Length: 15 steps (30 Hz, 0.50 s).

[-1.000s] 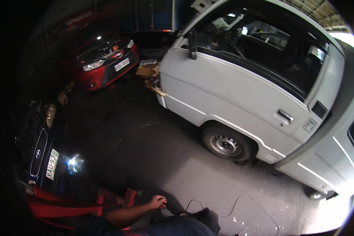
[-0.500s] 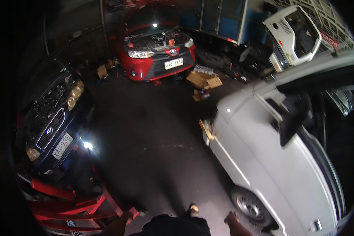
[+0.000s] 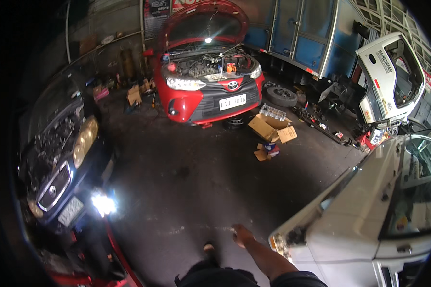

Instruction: The person cleans a small metal engine valve using a bench grinder, then applies lubricant with a brush and spray, and finally uses an air nozzle to blow off debris. The cleaned valve is placed on a tray near the engine bay of a red car.

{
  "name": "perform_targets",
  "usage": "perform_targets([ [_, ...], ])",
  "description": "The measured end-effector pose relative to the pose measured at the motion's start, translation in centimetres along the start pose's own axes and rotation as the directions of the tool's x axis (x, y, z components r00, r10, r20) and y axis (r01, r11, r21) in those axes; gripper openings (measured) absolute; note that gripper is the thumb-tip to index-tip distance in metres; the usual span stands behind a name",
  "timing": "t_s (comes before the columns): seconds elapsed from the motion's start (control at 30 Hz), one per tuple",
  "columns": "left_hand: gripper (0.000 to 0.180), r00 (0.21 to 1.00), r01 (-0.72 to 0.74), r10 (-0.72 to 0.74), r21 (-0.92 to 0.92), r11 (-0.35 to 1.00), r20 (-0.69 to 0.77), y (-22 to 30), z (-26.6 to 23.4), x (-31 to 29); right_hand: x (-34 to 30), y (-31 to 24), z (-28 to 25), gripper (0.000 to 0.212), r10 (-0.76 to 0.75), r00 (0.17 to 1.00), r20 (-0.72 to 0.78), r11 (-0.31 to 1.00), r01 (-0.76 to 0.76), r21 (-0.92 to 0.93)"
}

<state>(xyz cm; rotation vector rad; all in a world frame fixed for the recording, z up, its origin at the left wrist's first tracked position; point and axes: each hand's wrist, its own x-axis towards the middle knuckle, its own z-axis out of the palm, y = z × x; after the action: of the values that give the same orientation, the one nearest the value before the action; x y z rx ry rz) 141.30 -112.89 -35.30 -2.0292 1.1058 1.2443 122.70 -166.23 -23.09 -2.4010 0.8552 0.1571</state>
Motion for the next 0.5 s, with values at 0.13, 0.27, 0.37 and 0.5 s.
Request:
perform_targets([
  [0.13,0.032,0.984,-0.107,0.149,0.34,0.934,-0.1,-6.3,-19.3,10.1,3.5,3.5,-5.4,0.061,0.292,0.95,-0.108,0.933,-0.258,0.251],
  [0.27,0.023,0.661,0.105,0.397,0.603,0.791,-0.636,-13.4,-41.4,23.1,8.9,10.6,-11.4,0.065,0.48,0.825,-0.299,0.82,-0.301,0.487],
  [0.37,0.021,0.636,0.208,0.3,0.532,0.821,-0.711,-13.8,-51.9,30.7,15.6,17.2,-12.5,0.071,0.635,0.689,-0.35,0.664,-0.255,0.703],
  [0.5,0.021,0.584,0.323,0.129,0.375,0.869,-0.802,-8.1,-62.9,37.7,27.1,24.7,-18.2,0.078,0.781,0.595,-0.19,0.587,-0.595,0.549],
])
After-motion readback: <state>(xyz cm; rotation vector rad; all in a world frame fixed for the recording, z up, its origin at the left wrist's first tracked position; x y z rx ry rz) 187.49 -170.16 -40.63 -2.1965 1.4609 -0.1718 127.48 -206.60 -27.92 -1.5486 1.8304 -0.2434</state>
